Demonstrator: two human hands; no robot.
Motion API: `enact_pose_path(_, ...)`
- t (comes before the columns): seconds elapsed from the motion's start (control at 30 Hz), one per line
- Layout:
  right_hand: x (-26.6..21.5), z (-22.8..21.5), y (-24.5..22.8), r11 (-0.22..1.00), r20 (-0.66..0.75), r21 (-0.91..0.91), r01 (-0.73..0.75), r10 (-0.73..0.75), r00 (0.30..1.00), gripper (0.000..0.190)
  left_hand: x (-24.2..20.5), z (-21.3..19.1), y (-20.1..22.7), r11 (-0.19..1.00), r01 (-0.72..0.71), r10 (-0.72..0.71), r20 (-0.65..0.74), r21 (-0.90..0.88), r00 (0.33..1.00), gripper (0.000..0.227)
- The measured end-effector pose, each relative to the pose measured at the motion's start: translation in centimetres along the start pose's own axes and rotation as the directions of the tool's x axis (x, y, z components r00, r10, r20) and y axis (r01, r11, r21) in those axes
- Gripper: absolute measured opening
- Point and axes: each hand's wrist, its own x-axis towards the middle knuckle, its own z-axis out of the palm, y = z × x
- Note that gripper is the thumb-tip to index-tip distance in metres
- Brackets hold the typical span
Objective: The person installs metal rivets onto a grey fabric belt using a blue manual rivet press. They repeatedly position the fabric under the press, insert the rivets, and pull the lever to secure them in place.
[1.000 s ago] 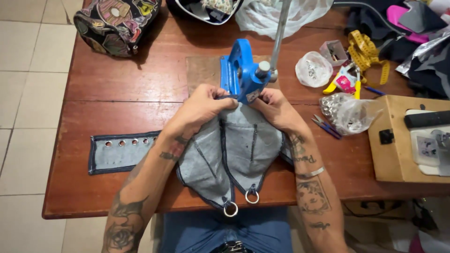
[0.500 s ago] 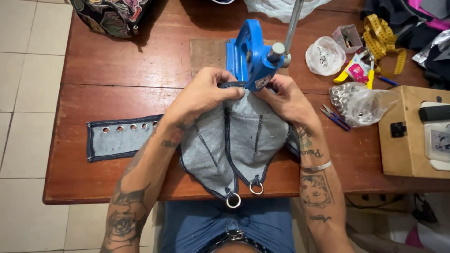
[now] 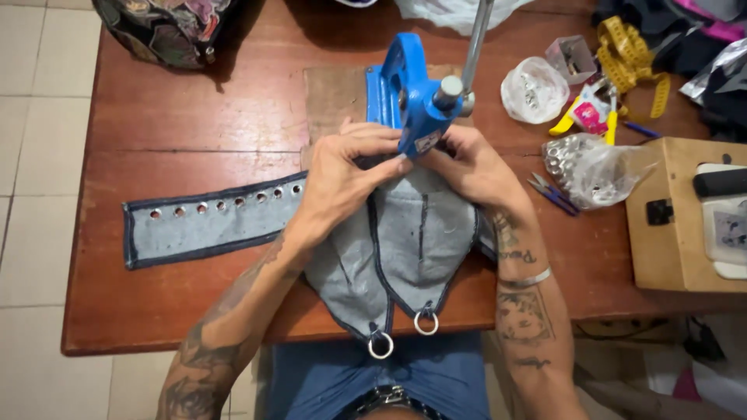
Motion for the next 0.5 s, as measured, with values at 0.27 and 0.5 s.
enact_pose_path(0.27, 0.1, -0.3, 3.1, 0.993, -0.055, 0.061, -0.104, 0.107, 0.993, 0.015, -1.1, 0.7, -2.8, 0.999, 0.019, -0.021, -0.053, -0.036, 0.998, 0.04)
enact_pose_path(0.5, 0.3, -0.5, 3.9, 0.999, -0.049, 0.043, -0.027, 0.029, 0.998, 0.008, -0.6, 0.3, -1.6, 0.998, 0.059, -0.06, -0.055, -0.017, 0.997, 0.043)
